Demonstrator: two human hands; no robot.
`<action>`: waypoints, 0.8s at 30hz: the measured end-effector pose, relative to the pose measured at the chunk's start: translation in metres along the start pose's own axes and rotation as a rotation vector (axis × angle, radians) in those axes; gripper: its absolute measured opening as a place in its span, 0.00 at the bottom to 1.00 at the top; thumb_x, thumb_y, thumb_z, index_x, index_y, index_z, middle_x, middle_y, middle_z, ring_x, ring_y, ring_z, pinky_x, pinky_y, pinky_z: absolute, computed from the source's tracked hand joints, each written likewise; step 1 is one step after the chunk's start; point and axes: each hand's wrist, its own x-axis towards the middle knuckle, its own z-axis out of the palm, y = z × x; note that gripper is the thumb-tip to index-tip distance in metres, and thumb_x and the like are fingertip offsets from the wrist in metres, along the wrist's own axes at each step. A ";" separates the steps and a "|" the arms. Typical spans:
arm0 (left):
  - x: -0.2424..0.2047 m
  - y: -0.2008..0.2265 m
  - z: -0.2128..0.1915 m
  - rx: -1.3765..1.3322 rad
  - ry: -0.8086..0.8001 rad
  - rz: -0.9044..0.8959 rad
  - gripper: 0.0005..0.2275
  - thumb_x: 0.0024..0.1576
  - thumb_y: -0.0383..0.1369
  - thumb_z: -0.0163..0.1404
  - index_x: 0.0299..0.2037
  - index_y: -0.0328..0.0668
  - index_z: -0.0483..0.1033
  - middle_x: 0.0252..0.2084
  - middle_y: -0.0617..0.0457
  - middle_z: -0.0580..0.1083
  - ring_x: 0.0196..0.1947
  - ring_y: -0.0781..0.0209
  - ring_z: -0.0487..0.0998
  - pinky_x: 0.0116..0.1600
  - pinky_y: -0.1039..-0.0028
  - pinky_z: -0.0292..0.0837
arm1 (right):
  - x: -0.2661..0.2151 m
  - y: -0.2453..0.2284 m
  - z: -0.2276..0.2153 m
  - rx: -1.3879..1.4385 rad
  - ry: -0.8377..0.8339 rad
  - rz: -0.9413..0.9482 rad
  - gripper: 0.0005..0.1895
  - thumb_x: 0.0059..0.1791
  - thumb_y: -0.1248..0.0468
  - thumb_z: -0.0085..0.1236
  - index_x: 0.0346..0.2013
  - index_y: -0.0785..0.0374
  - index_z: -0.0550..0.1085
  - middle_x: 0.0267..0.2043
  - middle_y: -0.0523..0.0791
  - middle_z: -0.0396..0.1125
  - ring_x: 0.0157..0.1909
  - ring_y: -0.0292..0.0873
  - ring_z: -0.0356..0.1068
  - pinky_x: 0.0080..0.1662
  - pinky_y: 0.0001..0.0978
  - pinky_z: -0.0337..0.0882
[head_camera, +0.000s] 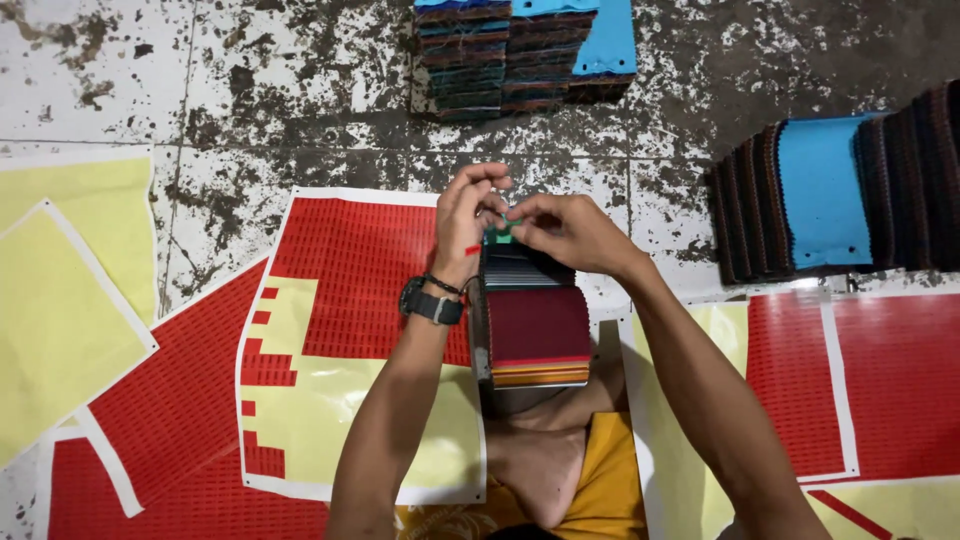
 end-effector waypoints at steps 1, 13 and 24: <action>0.002 -0.003 0.003 0.002 -0.002 -0.004 0.13 0.60 0.32 0.43 0.49 0.36 0.77 0.40 0.45 0.78 0.28 0.69 0.78 0.25 0.84 0.76 | 0.000 0.001 -0.001 0.003 0.003 0.003 0.10 0.49 0.69 0.62 0.44 0.68 0.79 0.33 0.54 0.76 0.38 0.49 0.76 0.38 0.45 0.75; 0.007 -0.009 0.017 0.476 0.080 0.189 0.13 0.65 0.38 0.40 0.44 0.49 0.80 0.38 0.48 0.80 0.33 0.62 0.71 0.39 0.74 0.71 | -0.003 0.008 -0.002 0.195 -0.126 -0.037 0.05 0.51 0.67 0.63 0.39 0.65 0.82 0.31 0.49 0.76 0.37 0.40 0.71 0.41 0.36 0.72; -0.005 -0.005 -0.051 0.992 0.053 0.552 0.07 0.59 0.26 0.46 0.39 0.48 0.79 0.38 0.54 0.73 0.39 0.50 0.76 0.43 0.64 0.73 | 0.010 0.012 0.005 -0.161 -0.044 0.103 0.06 0.53 0.67 0.58 0.39 0.65 0.81 0.31 0.52 0.75 0.37 0.53 0.76 0.41 0.44 0.73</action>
